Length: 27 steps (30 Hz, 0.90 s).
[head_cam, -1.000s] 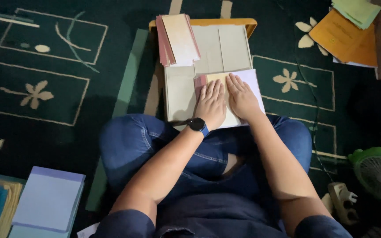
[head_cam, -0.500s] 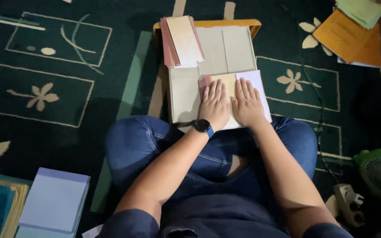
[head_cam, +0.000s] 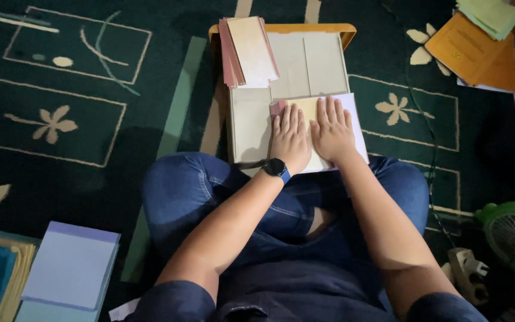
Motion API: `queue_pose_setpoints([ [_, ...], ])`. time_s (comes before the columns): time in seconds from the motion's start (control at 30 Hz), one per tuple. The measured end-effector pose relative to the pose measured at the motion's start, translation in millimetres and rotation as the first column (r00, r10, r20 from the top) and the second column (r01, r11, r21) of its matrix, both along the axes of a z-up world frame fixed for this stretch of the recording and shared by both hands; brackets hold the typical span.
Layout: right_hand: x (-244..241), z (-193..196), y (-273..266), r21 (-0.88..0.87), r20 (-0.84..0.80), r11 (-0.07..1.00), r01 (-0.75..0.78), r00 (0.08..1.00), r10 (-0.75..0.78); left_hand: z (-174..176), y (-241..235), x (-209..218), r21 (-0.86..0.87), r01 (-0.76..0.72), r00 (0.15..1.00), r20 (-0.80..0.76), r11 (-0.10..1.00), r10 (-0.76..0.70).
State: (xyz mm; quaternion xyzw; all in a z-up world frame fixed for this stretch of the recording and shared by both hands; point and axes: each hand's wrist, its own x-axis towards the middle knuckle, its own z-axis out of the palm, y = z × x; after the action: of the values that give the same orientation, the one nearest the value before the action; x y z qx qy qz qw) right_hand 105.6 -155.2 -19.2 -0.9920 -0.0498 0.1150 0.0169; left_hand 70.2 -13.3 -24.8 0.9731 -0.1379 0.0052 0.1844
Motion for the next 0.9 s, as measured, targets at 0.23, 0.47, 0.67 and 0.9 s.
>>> queue_pose_setpoints([
  [0.23, -23.3, 10.9, -1.3, 0.005, 0.013, 1.0, -0.02, 1.0, 0.02, -1.5, 1.7, 3.0, -0.056, -0.043, 0.999, 0.009, 0.997, 0.043],
  [0.47, -33.2, 7.8, -22.7, -0.008, 0.036, 0.974, -0.228, 0.973, 0.228, 3.9, -0.1, -1.5, -0.035, -0.087, 0.996, 0.023, 0.996, 0.087],
  [0.67, 17.4, -3.3, -18.2, 0.009, 0.099, 0.95, -0.312, 0.946, 0.309, -2.2, -0.7, 0.2, -0.028, -0.09, 0.996, 0.021, 0.996, 0.091],
  [0.9, -12.3, -2.2, -1.4, 0.007, 0.135, 0.994, -0.112, 0.985, 0.11, -10.9, 1.4, 5.8, -0.038, -0.091, 0.996, 0.014, 0.995, 0.092],
])
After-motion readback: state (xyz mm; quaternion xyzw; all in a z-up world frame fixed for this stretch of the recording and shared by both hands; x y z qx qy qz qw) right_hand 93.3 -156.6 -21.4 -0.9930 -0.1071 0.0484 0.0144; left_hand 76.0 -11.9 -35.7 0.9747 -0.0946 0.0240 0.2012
